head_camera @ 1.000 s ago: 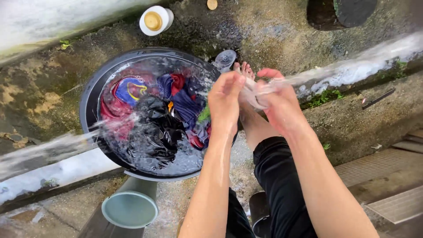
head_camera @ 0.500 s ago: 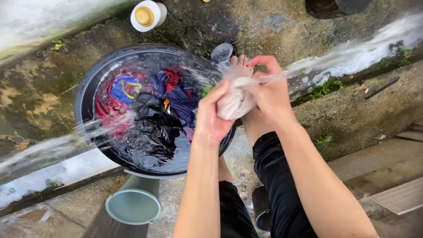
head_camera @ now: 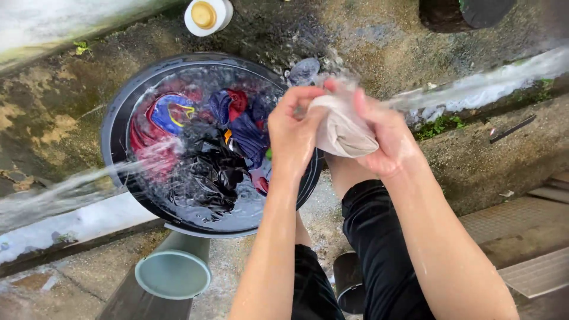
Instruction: Hand washing clothes in a plastic tub under running water.
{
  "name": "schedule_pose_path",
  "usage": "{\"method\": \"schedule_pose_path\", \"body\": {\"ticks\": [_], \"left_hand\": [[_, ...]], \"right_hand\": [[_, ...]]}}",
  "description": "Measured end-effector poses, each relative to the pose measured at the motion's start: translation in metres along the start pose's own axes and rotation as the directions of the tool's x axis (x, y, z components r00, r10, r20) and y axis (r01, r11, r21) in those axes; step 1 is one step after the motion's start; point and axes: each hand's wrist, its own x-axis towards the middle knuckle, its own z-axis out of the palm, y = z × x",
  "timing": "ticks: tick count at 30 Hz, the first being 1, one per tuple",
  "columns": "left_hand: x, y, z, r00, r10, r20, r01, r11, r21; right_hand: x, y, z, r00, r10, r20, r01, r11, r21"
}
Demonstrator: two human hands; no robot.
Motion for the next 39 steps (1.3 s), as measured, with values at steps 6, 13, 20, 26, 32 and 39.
{"method": "schedule_pose_path", "body": {"ticks": [6,13,20,26,32,39], "left_hand": [[0.006,-0.005,0.011,0.994,0.016,-0.107,0.033,0.898,0.439],[0.004,-0.057,0.011,0.980,-0.058,-0.190,0.066,0.997,0.041],[0.003,0.016,0.004,0.885,-0.463,0.053,0.432,0.772,-0.466],[0.012,-0.035,-0.040,0.968,-0.249,0.006,0.248,0.963,-0.108],[0.029,-0.075,-0.022,0.980,-0.194,-0.052,0.184,0.970,-0.156],[0.008,-0.032,-0.018,0.942,-0.310,0.131,0.336,0.874,-0.351]], "right_hand": [[0.011,-0.005,-0.011,0.990,-0.013,0.143,0.058,0.946,-0.319],[0.028,0.008,-0.015,0.863,-0.503,0.043,0.262,0.373,-0.890],[0.054,0.029,-0.033,0.862,-0.506,-0.016,0.221,0.404,-0.888],[0.038,0.011,-0.035,0.992,-0.097,-0.084,0.044,0.872,-0.487],[0.020,0.034,-0.084,0.992,0.087,0.091,-0.063,0.970,-0.234],[0.015,0.018,-0.025,0.851,0.191,0.490,-0.138,0.980,-0.141]]}}
